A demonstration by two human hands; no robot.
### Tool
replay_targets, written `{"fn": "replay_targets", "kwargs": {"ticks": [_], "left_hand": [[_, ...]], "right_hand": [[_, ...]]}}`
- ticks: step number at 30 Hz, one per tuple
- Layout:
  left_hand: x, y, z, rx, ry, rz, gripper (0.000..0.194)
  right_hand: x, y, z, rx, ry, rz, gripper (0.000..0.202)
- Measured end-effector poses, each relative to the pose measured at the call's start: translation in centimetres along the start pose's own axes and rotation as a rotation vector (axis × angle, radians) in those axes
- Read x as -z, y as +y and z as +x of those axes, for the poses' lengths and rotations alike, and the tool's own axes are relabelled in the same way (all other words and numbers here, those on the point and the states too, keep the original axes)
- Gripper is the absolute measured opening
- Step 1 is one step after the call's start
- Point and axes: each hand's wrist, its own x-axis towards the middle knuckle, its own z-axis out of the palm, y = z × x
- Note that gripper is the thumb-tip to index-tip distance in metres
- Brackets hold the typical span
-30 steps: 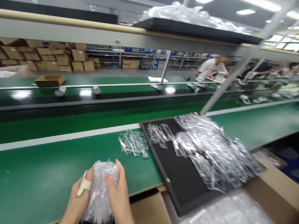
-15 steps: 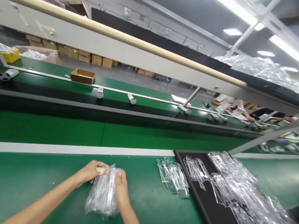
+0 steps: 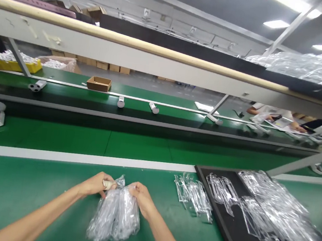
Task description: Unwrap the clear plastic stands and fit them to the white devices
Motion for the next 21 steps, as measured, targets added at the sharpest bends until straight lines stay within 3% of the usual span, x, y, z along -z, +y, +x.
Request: {"fn": "replay_targets", "kwargs": {"ticks": [3, 7, 12, 16, 21], "left_hand": [[0.3, -0.4, -0.3, -0.021, -0.032, 0.088, 0.04], [0.3, -1.2, -0.1, -0.071, -0.043, 0.246, 0.024], [-0.3, -0.9, -0.7, -0.143, -0.061, 0.424, 0.029], [-1.0, -0.1, -1.6, -0.191, -0.05, 0.59, 0.032], [-0.8, 1.2, -2.5, -0.211, 0.01, 0.695, 0.036]], "right_hand": [[0.1, 0.3, 0.3, -0.008, -0.007, -0.001, 0.021], [0.0, 0.7, 0.6, -0.021, -0.034, -0.013, 0.022], [0.6, 0.3, 0.7, -0.039, -0.092, -0.09, 0.025], [1.1, -0.4, 0.9, -0.064, -0.179, -0.275, 0.03], [1.6, -2.1, 1.3, -0.053, -0.327, -0.612, 0.018]]}}
